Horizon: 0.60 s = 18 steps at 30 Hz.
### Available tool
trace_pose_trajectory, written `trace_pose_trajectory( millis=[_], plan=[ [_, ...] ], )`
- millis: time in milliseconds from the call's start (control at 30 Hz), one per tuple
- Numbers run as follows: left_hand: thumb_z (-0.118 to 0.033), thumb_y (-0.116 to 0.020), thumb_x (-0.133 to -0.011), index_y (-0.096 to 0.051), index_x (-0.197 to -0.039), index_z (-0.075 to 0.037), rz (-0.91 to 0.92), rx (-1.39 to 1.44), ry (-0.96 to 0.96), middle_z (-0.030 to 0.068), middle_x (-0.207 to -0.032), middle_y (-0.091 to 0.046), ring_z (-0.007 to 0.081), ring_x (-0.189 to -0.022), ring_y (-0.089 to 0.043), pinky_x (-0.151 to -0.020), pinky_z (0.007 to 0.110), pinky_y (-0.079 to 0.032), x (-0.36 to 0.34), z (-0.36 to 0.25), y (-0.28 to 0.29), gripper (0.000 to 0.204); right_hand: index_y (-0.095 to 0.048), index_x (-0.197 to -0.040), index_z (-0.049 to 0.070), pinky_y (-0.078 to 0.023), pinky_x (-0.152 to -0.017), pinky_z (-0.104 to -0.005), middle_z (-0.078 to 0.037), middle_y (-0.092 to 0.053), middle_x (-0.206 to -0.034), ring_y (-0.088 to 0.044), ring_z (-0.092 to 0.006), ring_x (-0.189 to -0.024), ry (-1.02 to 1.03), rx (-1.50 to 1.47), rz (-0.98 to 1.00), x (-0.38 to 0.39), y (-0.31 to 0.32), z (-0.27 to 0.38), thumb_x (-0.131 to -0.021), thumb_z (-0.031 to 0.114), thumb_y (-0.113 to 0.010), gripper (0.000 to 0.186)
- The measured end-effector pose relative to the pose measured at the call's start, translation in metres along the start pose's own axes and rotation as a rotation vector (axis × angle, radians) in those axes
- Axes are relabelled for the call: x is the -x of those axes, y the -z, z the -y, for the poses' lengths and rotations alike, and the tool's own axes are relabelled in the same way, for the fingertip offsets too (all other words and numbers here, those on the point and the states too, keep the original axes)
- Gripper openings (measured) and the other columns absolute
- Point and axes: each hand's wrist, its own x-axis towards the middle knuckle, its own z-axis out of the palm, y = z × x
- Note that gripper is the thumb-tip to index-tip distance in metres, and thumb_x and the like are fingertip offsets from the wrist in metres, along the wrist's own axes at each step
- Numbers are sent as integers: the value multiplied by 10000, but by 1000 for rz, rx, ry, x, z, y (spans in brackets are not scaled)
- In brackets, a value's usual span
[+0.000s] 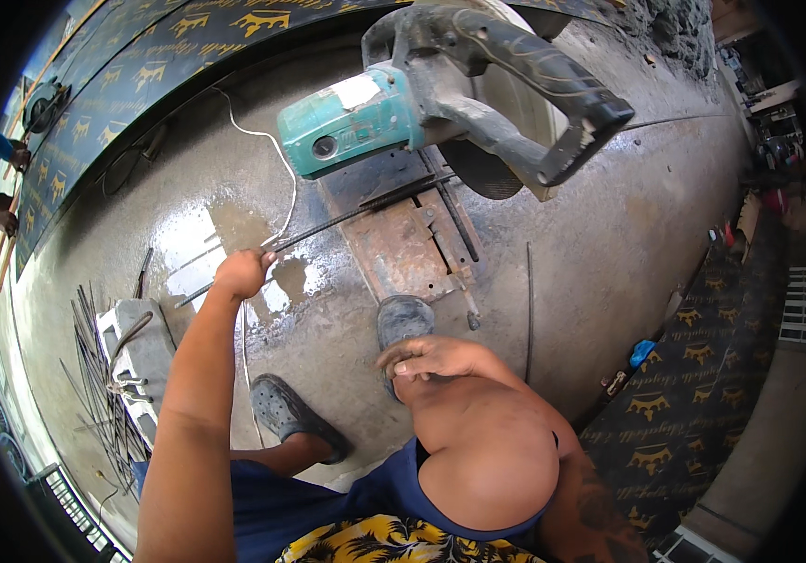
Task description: The person uses a chop saw to cut metal rods into shorter pieces. They repeatedly position each rod under the saw, lower the blade to cut, and set the cut pieces aside. The person also uses a tape measure to check lengths between cuts.
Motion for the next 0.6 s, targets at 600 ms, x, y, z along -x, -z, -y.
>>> trace_pose_trajectory(
  millis=[600],
  plan=[
    [-479, -453, -1064, -655, -1179, -55, -4, 64, 113, 202, -1190, -705, 378, -1150, -652, -997, 510, -493, 55, 140, -37, 484, -711, -1075, -12, -561, -779, -356, -103, -721, -931, -693, -212, -849, 47, 1271, -1344, 166, 46, 310, -905, 334, -715, 385]
  ],
)
